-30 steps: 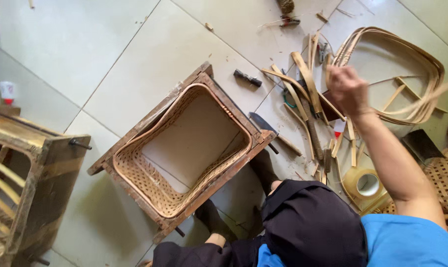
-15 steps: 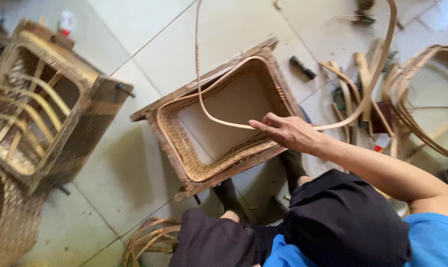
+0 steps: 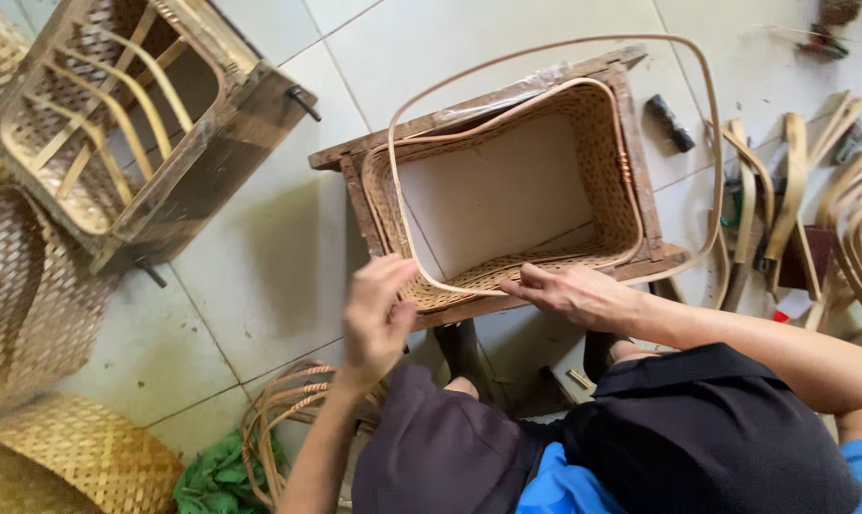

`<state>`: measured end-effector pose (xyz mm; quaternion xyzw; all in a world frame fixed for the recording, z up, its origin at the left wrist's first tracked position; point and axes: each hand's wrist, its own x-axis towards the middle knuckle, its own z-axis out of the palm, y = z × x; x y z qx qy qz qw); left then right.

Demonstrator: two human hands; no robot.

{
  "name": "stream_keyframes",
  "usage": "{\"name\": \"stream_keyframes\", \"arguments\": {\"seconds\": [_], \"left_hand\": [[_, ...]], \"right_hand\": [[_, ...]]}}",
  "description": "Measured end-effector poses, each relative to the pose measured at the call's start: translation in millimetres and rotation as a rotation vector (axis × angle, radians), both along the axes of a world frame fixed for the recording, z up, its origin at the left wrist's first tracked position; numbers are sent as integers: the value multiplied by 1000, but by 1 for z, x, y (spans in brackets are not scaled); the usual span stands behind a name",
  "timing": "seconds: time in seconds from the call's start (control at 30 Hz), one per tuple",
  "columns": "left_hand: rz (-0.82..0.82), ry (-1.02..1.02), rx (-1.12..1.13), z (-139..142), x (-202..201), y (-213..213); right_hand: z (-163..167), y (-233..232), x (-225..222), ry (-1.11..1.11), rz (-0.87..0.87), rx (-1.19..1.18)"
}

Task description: The person assembles a rectangular woven basket by placing a pre-woven body into a wooden mold, then inserting and securing curved bamboo strips along the rim. They use a hammer to tap the strips into place and adjust the fit by hand.

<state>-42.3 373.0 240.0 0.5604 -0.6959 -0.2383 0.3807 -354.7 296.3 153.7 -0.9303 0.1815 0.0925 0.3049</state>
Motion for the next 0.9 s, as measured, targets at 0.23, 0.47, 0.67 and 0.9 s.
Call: {"name": "stream_keyframes", "arguments": {"seconds": [0.23, 0.47, 0.67, 0.9], "left_hand": [[-122, -367, -122, -117, 3, 35], [-78, -331, -92, -141, 11, 41], [-85, -280, -29, -140, 7, 40], [-45, -306, -18, -143, 11, 47]], "right_hand": [[3, 0, 24, 67, 38, 49], [13, 1, 39, -24, 83, 8], [22, 1, 35, 14, 70, 36], [5, -6, 48, 6, 88, 76]]}}
